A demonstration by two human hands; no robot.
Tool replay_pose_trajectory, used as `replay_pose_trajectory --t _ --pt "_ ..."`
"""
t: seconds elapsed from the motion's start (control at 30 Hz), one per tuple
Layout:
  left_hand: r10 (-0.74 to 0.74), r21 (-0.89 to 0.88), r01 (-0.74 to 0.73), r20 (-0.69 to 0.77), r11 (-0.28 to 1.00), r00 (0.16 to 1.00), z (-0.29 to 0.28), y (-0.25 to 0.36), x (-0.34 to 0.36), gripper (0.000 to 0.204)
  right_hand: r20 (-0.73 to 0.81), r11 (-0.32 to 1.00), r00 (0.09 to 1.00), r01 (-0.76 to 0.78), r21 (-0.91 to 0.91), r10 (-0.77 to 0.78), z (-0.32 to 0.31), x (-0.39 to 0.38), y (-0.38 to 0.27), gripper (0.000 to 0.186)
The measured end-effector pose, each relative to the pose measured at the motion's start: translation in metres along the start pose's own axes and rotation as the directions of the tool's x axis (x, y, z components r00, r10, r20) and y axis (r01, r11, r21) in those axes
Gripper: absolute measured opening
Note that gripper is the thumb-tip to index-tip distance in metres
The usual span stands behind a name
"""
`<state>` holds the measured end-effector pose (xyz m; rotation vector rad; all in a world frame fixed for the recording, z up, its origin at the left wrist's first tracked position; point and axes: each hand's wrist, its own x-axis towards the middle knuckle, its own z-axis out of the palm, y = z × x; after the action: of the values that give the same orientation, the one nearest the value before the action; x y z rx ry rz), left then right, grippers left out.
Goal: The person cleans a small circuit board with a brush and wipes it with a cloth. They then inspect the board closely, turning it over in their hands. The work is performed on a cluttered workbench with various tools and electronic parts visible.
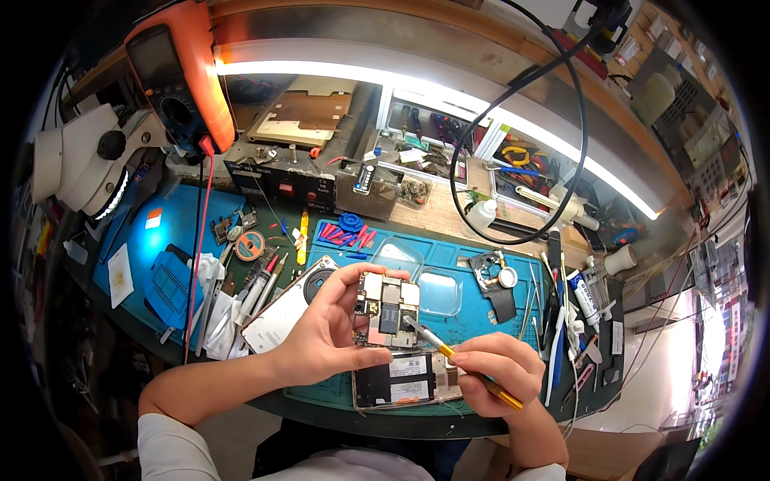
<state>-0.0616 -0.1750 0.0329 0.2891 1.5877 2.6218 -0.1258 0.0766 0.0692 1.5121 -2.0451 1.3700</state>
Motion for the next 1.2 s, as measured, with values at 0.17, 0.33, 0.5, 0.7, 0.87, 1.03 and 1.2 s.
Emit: replay_pose_trajectory --t 0.17,0.33,0.5,0.7,0.87,1.03,1.2 --pt "-0.005 -0.011 0.005 -0.002 1.000 1.000 -0.0002 0.0007 0.0001 0.094 0.007 1.000 1.000 -0.021 -0.008 0.021 -0.0009 -0.0009 -0.0012 0.028" --pt "-0.015 -0.037 0.015 -0.011 0.999 1.000 0.0001 0.0005 -0.0004 0.093 0.027 1.000 0.999 0.017 -0.008 -0.016 0.0016 0.0022 -0.0022 0.029" --pt "-0.010 -0.016 0.010 -0.006 1.000 1.000 -0.0017 -0.0003 -0.0003 0.093 0.033 1.000 0.999 -0.002 0.003 0.001 -0.0002 -0.0002 -0.0031 0.029" --pt "0.000 -0.007 0.000 -0.011 1.000 1.000 -0.0007 0.0007 0.0004 0.095 0.036 1.000 0.999 -0.007 0.010 0.007 -0.0004 0.0005 -0.0033 0.029" --pt "-0.015 -0.021 0.015 -0.004 1.000 1.000 0.0006 0.0019 0.0009 0.096 0.047 1.000 0.999 0.006 0.011 -0.007 -0.0011 0.0006 -0.0021 0.032" --pt "-0.028 -0.030 0.028 0.000 0.999 1.000 0.0012 0.0033 0.0005 0.096 0.045 1.000 0.999 0.000 0.005 -0.001 -0.0013 0.0030 -0.0032 0.032" --pt "0.005 -0.026 -0.005 0.018 1.000 1.000 -0.0003 0.0028 0.0006 0.088 0.024 1.000 1.000 -0.005 -0.005 0.005 -0.0014 0.0014 -0.0030 0.032"
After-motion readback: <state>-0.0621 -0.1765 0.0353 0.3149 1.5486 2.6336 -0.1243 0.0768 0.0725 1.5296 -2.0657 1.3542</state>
